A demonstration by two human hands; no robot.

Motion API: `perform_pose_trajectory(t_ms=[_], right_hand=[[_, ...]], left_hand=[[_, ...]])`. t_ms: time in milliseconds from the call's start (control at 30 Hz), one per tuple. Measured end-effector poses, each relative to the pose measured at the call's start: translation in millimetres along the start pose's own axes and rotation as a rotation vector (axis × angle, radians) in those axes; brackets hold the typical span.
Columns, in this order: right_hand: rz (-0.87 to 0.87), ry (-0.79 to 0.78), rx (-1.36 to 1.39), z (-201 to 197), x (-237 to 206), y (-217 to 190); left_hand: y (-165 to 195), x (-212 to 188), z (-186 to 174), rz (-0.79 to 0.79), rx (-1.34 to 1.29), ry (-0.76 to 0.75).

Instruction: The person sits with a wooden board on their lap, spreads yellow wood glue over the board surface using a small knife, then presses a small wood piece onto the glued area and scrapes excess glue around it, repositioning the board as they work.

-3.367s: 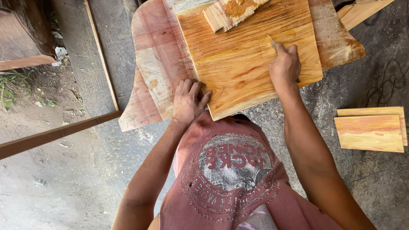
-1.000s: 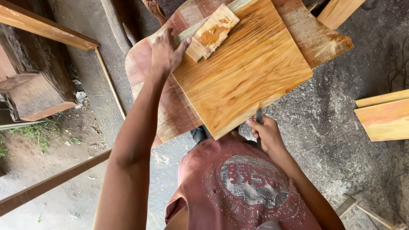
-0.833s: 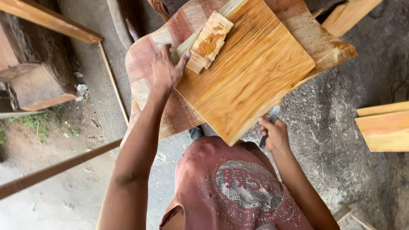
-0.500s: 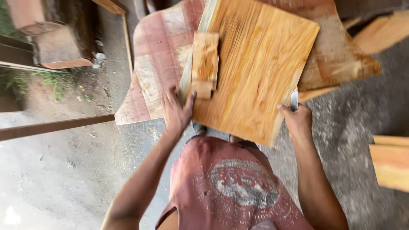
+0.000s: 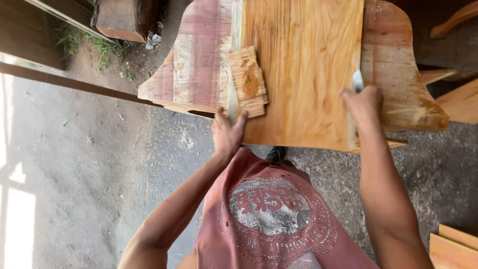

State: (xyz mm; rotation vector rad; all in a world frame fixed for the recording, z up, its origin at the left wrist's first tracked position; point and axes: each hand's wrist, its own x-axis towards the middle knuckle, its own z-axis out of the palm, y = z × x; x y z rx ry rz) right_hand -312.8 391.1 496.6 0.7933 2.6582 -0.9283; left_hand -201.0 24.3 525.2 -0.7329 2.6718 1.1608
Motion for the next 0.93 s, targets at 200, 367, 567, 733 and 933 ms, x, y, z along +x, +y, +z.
perform_pose_trajectory(t_ms=[200,367,567,733,933], right_hand=[[-0.254,0.190,0.069,-34,65,-10],[-0.418,0.262,0.214,-22,20,4],[-0.458,0.227,0.192,0,-111,50],[-0.436,0.170,0.228,25,-195,83],[-0.444,0.199,0.168,56,-270,37]], left_hand=[[54,-5,51,0.093,0.192,-0.038],[71,16,64,0.170,0.382,0.033],[40,67,43,0.268,0.268,0.069],[9,126,15,0.786,0.294,0.128],[11,160,14,0.797,0.173,-0.045]])
